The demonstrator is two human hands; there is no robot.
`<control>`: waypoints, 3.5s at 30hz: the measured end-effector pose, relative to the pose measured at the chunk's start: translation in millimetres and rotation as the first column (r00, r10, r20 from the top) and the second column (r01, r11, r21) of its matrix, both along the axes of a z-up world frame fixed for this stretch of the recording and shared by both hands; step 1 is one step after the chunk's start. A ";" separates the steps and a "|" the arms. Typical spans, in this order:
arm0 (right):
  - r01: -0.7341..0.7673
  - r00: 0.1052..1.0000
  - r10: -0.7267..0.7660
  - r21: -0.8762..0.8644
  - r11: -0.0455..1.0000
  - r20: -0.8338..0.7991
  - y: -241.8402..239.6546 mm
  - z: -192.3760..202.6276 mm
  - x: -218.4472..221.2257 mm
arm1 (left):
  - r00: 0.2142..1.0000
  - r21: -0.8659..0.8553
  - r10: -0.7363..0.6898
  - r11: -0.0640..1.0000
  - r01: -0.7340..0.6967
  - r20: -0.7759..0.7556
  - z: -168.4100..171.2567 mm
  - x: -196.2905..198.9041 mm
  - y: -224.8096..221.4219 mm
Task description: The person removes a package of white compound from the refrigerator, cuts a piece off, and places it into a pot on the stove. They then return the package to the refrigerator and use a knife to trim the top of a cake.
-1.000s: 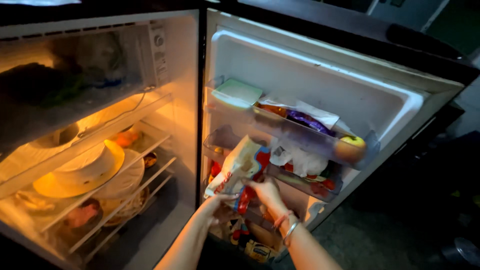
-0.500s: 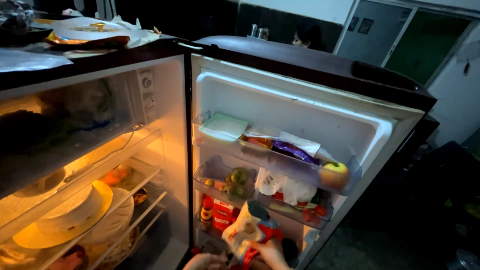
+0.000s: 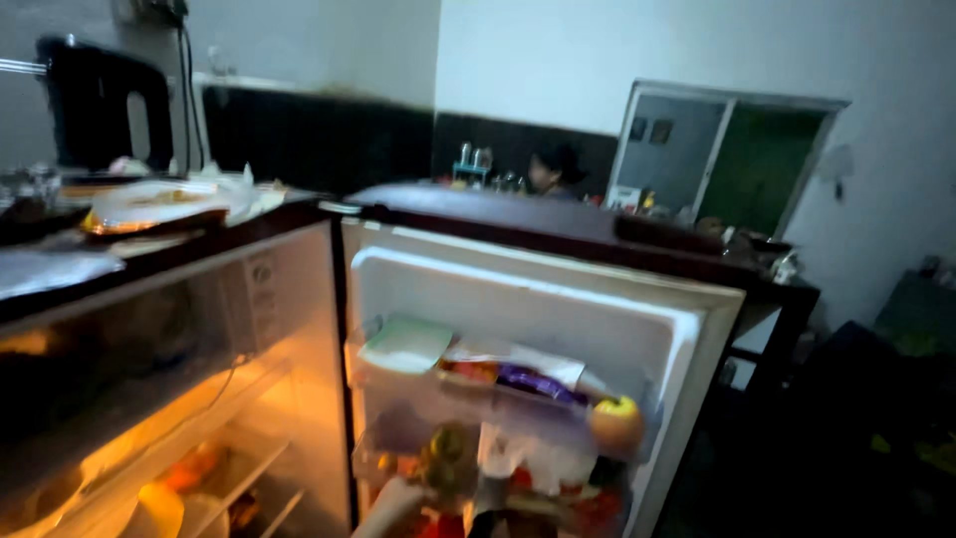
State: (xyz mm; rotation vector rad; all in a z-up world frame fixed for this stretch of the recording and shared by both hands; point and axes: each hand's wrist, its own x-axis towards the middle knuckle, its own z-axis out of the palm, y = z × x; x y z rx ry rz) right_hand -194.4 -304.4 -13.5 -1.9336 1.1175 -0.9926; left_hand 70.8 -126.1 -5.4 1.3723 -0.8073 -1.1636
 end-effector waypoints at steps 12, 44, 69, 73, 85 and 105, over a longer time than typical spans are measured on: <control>-0.053 0.998 0.053 0.002 0.999 -0.015 18.0 53.4 0.9 | 0.951 -0.076 0.130 0.991 -0.113 0.282 8.5 -5.9 6.1; 0.290 0.902 -0.368 -0.316 0.903 -0.224 166.1 -18.0 -47.6 | 0.795 -0.109 0.190 0.982 -0.157 0.576 46.9 -77.7 77.8; -0.163 0.733 0.030 -0.132 0.978 -0.680 103.2 -1.9 30.1 | 0.853 -0.327 0.252 0.940 -0.102 0.457 69.1 -109.8 124.4; -0.206 0.856 0.038 -0.272 0.940 -0.516 159.9 8.0 -8.6 | 0.851 -0.210 0.193 0.973 -0.100 0.488 101.0 -113.5 141.7; -0.274 0.860 0.212 -0.069 0.959 -0.463 232.8 -226.8 -4.7 | 0.798 -0.308 0.175 0.951 0.014 0.577 100.6 -108.7 152.3; -0.329 0.766 0.362 0.160 0.931 -0.532 119.1 -312.7 41.3 | 0.797 -0.318 0.135 0.945 0.074 0.588 84.5 -102.0 176.9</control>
